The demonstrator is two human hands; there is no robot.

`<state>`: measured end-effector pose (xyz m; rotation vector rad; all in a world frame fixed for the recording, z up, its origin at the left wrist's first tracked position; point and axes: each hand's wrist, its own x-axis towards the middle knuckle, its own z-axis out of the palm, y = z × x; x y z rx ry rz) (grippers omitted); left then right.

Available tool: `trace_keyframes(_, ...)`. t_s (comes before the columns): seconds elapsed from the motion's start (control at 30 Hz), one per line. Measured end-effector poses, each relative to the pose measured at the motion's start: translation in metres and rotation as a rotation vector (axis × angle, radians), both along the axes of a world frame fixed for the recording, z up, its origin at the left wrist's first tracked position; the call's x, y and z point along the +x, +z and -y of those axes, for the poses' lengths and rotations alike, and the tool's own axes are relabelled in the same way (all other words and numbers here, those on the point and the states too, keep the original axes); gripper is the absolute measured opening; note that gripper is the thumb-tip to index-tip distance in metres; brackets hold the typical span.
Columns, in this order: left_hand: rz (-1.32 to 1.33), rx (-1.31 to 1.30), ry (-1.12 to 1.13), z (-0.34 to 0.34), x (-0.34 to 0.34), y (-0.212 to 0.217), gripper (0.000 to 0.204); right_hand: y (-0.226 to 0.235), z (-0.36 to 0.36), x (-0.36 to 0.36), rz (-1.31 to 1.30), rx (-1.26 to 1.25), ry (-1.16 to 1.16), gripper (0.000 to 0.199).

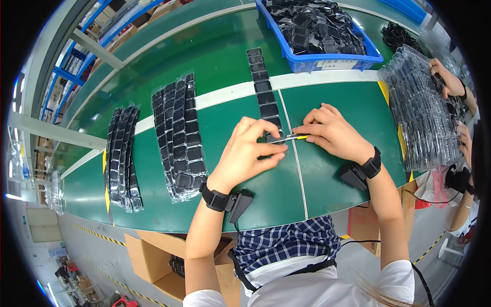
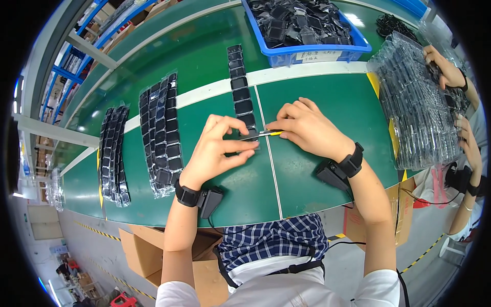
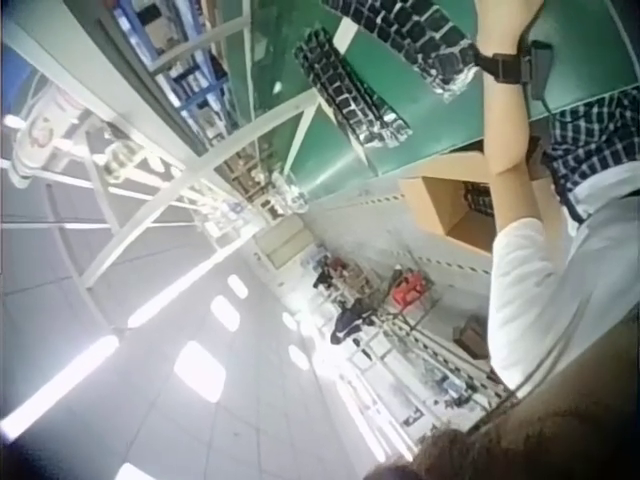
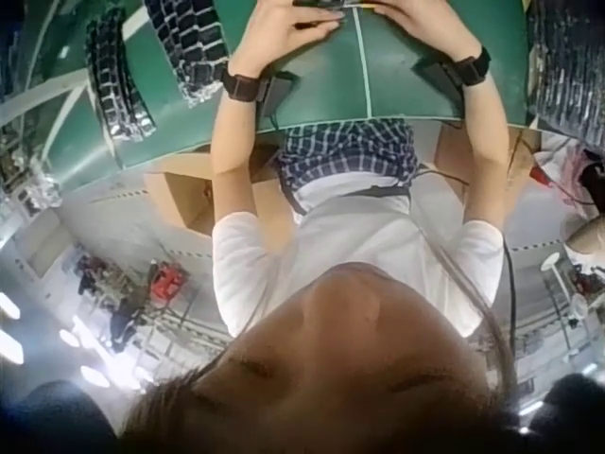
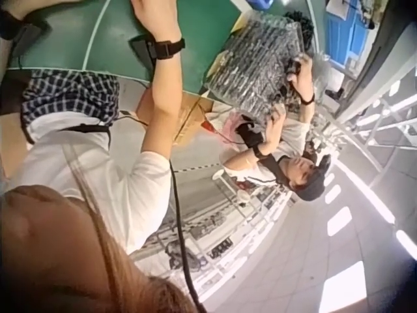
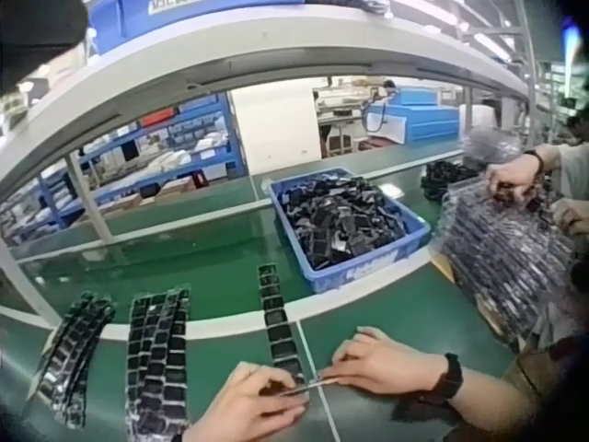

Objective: The person separates small black components from a plastic strip using a utility knife and places them into a blue bin.

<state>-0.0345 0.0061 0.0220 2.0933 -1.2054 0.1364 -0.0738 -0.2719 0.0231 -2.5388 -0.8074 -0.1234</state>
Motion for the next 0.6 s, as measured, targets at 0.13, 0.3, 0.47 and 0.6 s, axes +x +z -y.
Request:
trace_keyframes(0.13, -0.204, -0.022, 0.148, 0.008, 0.006, -0.008, 0.017, -0.006, -0.001, -0.002, -0.033, 0.001, 0.0, 0.035)
trace_keyframes(0.3, -0.271, -0.043, 0.196, 0.004, 0.018, -0.019, 0.024, -0.005, 0.001, -0.001, -0.082, 0.002, 0.005, 0.032)
trace_keyframes(0.47, -0.338, -0.097, 0.164, 0.004, 0.025, -0.023, 0.022, -0.005, 0.005, 0.001, -0.116, 0.006, 0.008, 0.03)
trace_keyframes(0.6, -0.34, -0.075, 0.216, 0.007, 0.027, -0.028, 0.017, -0.007, 0.005, 0.004, -0.123, 0.025, 0.014, 0.029)
